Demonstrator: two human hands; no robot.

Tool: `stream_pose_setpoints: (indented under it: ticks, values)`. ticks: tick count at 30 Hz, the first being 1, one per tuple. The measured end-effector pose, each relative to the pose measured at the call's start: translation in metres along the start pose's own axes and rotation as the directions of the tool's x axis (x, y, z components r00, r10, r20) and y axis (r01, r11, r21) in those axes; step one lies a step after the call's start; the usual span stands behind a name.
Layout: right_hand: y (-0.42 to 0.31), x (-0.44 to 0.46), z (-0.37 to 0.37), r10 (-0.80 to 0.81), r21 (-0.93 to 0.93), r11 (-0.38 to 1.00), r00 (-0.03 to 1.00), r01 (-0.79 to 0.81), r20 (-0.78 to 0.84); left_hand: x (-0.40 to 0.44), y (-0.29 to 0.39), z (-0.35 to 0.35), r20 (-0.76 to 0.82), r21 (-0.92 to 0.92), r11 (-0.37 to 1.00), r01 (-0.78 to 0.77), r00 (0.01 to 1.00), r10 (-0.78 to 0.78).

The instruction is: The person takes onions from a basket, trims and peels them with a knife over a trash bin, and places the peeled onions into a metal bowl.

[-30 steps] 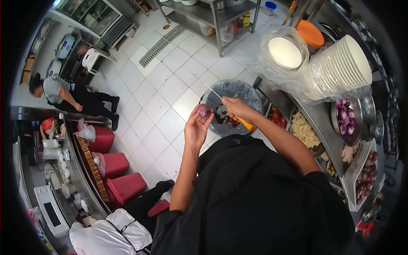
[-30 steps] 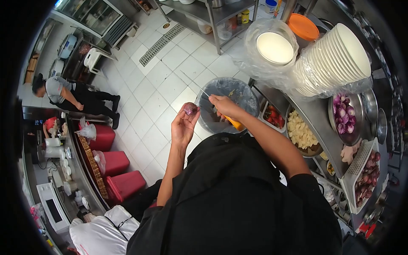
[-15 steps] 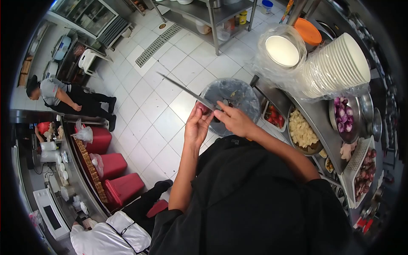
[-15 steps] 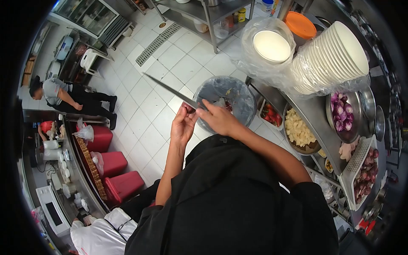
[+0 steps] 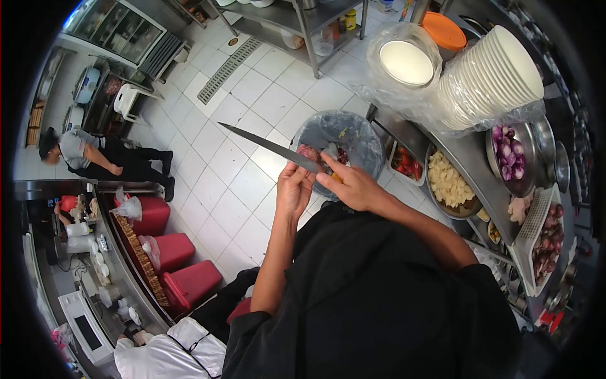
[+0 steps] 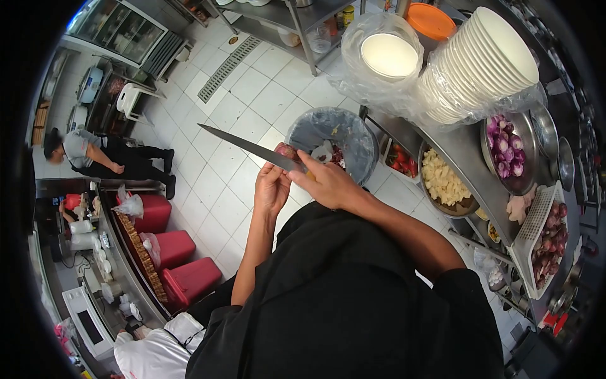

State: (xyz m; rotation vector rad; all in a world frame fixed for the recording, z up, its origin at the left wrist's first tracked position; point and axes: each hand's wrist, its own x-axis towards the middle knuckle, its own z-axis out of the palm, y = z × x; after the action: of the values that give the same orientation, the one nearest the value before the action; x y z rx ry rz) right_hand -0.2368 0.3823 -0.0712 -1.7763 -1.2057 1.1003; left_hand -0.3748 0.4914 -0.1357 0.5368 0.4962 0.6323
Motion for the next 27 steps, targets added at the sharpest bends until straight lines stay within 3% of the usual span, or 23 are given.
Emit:
stream_pose_setpoints:
  ticks: [6,8,14,17,22,25,27]
  values:
    - [0.001,0.001,0.004,-0.003,-0.056,0.998,1.0,0.003,0.003,-0.004,-0.005,0.01,-0.038,0.046,0.998,-0.04,0.998,0.042]
    - [0.008,0.004,0.011,-0.125,-0.104,0.988,0.987,0.114,-0.099,-0.004,-0.007,0.011,-0.009,0.029,0.998,-0.062,0.998,0.062]
    - [0.002,0.01,0.01,-0.133,-0.137,0.983,0.986,0.118,-0.104,-0.004,-0.011,0.015,0.003,-0.018,0.992,-0.126,0.992,0.126]
    - [-0.006,0.009,0.004,-0.085,-0.09,0.993,0.996,0.082,-0.037,-0.005,-0.008,0.012,0.012,-0.028,0.995,-0.094,0.995,0.094]
    - [-0.005,0.009,0.003,-0.139,-0.154,0.979,0.99,0.134,-0.023,-0.005,0.001,0.007,0.047,-0.036,0.999,-0.029,0.998,0.031]
    - [-0.007,0.013,0.001,-0.139,-0.15,0.979,0.99,0.134,-0.021,-0.004,-0.003,0.006,0.093,-0.032,0.996,-0.08,0.992,0.082]
    - [-0.006,0.015,0.002,-0.121,-0.136,0.984,0.992,0.118,-0.018,-0.003,-0.009,0.012,0.137,0.0,0.978,-0.211,0.968,0.209]
